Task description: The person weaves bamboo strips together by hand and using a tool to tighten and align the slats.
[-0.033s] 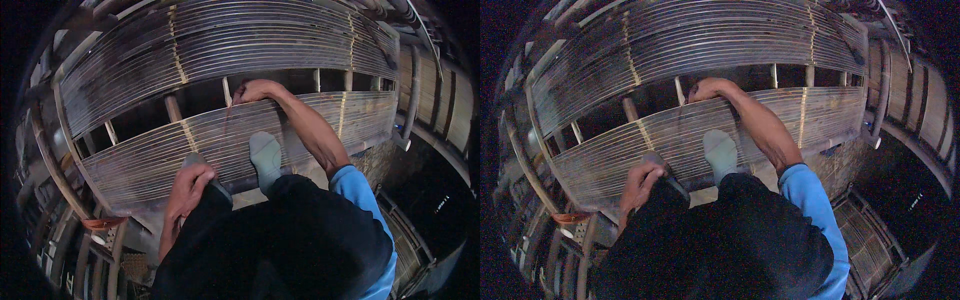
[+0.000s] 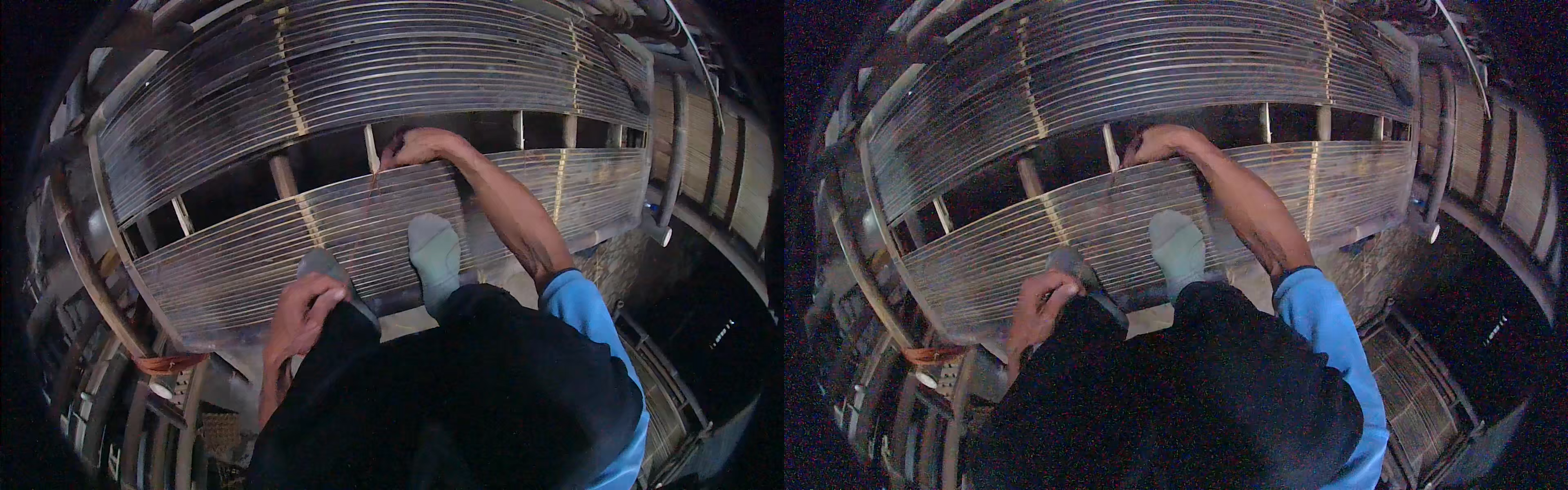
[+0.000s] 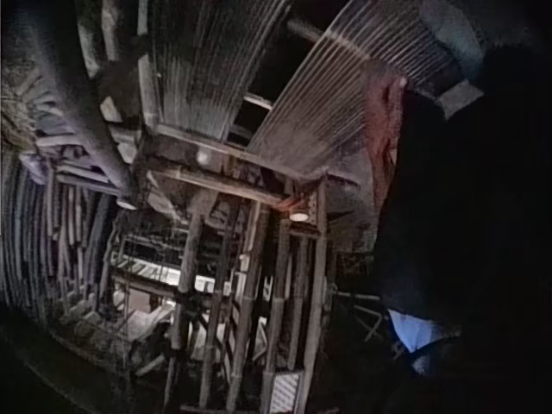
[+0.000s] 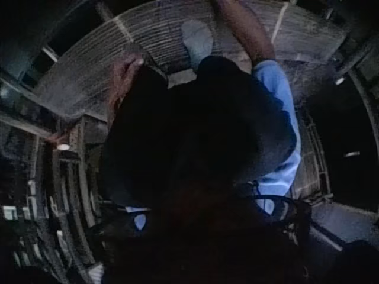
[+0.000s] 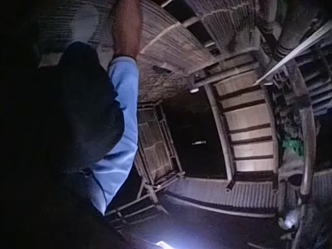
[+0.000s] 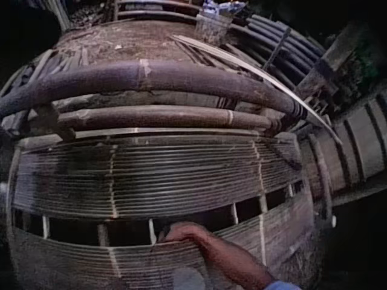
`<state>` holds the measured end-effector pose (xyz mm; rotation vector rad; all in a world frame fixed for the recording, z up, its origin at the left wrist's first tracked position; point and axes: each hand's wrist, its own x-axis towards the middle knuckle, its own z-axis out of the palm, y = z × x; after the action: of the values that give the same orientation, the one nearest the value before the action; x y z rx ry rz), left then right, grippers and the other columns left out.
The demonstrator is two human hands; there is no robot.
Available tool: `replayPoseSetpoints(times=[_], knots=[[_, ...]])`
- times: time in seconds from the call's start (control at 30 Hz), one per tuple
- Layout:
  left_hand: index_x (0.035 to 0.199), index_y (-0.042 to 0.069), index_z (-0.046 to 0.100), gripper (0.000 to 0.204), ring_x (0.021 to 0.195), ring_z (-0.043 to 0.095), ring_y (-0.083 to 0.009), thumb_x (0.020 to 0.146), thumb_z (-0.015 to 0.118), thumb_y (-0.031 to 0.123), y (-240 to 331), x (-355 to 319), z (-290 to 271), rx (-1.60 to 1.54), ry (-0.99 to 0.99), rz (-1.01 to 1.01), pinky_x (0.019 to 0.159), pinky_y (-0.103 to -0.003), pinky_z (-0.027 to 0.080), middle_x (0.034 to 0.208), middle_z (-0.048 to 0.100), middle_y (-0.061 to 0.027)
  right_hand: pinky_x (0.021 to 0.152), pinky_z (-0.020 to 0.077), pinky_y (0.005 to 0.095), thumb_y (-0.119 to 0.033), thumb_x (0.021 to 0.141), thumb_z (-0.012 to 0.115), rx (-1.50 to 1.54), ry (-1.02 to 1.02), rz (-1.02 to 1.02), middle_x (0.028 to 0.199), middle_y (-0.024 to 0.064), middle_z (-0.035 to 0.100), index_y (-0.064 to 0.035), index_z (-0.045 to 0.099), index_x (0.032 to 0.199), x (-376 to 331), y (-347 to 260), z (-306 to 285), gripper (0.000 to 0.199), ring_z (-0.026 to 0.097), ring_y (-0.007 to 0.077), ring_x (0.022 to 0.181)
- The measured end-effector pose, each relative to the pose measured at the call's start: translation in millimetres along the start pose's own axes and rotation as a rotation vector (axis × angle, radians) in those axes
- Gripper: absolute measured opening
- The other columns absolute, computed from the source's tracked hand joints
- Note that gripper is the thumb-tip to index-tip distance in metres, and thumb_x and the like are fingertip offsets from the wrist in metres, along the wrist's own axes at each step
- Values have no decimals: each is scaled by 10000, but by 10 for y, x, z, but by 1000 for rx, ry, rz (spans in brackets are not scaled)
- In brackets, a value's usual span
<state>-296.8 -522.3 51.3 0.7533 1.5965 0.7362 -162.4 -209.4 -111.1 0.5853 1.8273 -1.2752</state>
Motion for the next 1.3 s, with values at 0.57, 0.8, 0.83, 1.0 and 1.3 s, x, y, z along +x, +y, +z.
replayPoseSetpoints(times=[0.57, 0.8, 0.83, 1.0, 1.3], knots=[[592, 121, 486, 502, 898, 658, -353, 1047, 461, 331, -110, -874, -578, -872, -29, 683, 1026, -527, 379, 758, 624, -88, 927, 488, 406, -210, 901, 698, -35, 1096, -581, 1041, 153, 684, -36, 692, 1071, -512, -438, 797, 243, 631, 321, 1012], [699, 84, 546, 404, 1071, 623, -367, 1015, 549, 337, -826, -1828, -556, -926, 750, 44, 1013, -471, 436, 940, 654, -218, 812, 539, 478, -517, 860, 689, 71, 654, -26, 923, 164, 745, -110, 789, 947, -484, -382, 494, 429, 705, 379, 887], [725, 65, 571, 379, 1103, 613, -376, 1003, 576, 324, -993, -1901, -571, -838, 918, -106, 1018, -463, 440, 985, 659, -238, 812, 539, 478, -517, 860, 689, 72, 658, -27, 923, 164, 745, -110, 789, 947, -467, -407, 460, 429, 705, 379, 887], [1122, -15, 700, 305, 1120, 623, -360, 855, 748, 125, -1507, -1693, -506, 604, 855, -403, 967, -399, 481, 1143, 677, -231, 668, 504, 388, -446, 884, 713, 138, 565, -5, 735, 120, 704, -75, 782, 916, -346, -382, 431, 379, 670, 224, 694], [778, 19, 734, 265, 859, 670, -333, 877, 734, 264, 7, 1513, -69, 718, 585, 338, 813, -434, 485, 742, 678, -152, 785, 539, 453, -355, 914, 700, 24, 882, -198, 946, 229, 714, -28, 740, 987, -241, -213, 530, 338, 691, 395, 882]])
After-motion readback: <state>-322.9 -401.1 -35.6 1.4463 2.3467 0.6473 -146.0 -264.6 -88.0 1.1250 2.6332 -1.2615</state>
